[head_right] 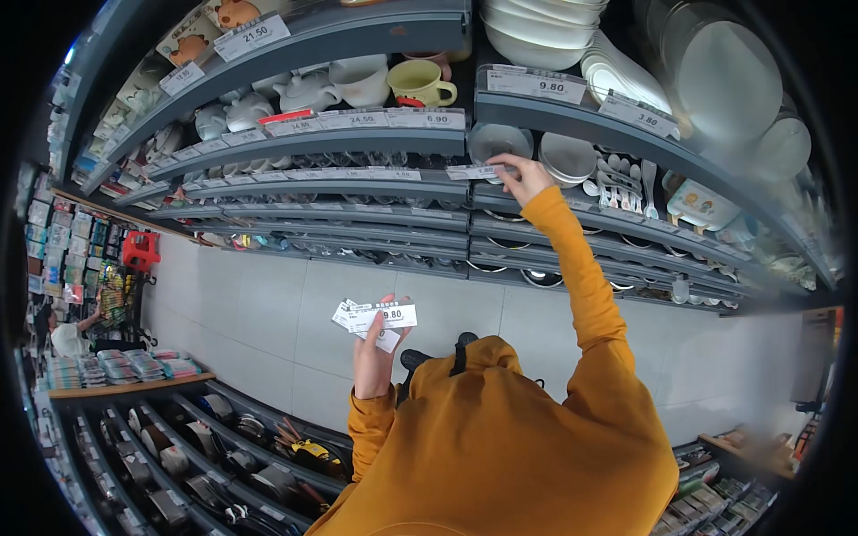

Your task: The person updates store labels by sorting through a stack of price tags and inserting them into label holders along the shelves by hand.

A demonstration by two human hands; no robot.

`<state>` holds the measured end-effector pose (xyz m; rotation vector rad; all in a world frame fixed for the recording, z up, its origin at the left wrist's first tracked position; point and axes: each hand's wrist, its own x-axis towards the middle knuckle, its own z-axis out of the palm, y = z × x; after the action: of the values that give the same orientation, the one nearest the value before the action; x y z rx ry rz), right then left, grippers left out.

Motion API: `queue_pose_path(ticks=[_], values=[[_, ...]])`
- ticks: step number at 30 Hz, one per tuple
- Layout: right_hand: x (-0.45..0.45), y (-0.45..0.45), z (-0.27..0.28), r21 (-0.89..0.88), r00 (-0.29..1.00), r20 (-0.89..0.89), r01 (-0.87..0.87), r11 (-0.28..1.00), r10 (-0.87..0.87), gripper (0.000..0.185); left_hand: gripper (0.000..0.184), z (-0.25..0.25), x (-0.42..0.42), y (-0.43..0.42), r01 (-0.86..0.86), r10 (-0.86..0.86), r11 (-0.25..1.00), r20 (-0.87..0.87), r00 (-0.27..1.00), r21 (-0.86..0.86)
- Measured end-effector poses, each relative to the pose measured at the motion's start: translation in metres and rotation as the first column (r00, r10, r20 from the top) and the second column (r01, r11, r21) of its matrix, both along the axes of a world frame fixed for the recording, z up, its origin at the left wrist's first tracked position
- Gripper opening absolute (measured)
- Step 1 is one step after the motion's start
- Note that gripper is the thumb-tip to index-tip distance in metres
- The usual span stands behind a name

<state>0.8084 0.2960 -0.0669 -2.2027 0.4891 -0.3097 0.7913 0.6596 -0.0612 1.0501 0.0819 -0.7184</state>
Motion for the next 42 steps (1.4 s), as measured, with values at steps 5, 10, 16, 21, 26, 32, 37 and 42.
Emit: queue_pose_path(ticks=[5,10,16,21,26,32,37,42], values=[[0.013,0.010,0.000,-0.107,0.996,0.048,-0.066,0.992,0.072,0.021,0.043,0.003,0.001,-0.001,0.014,-0.014,1.000,0.016,1.000,-0.001],[0.025,0.016,-0.011,-0.062,0.999,0.037,-0.011,0.998,0.014,0.022,0.042,0.005,-0.002,-0.003,-0.018,0.018,1.000,0.026,1.000,0.016],[0.032,0.008,-0.024,0.062,0.998,0.070,0.006,0.998,-0.010,0.021,0.043,0.004,-0.003,0.001,-0.025,0.025,1.000,0.016,1.000,0.005],[0.032,0.010,-0.018,-0.024,0.998,0.057,0.018,1.000,-0.017,0.019,0.043,0.000,-0.003,0.003,-0.034,0.034,0.999,0.009,0.999,0.007],[0.030,0.013,-0.016,0.027,0.996,0.081,0.028,0.999,-0.030,0.020,0.043,0.003,-0.002,0.005,-0.031,0.030,0.999,0.012,0.999,0.016],[0.031,0.010,-0.023,0.056,0.993,0.119,-0.004,0.998,-0.003,0.022,0.043,0.003,-0.002,0.006,-0.037,0.037,0.999,0.017,0.999,0.018],[0.032,0.006,-0.030,0.089,0.993,0.120,0.005,0.996,-0.015,0.024,0.042,-0.002,-0.003,0.006,-0.036,0.036,0.999,0.010,0.999,0.008],[0.029,0.010,-0.019,0.156,0.996,0.092,-0.008,0.988,-0.006,0.024,0.042,-0.002,-0.004,0.003,-0.061,0.060,0.997,0.025,0.998,0.040]])
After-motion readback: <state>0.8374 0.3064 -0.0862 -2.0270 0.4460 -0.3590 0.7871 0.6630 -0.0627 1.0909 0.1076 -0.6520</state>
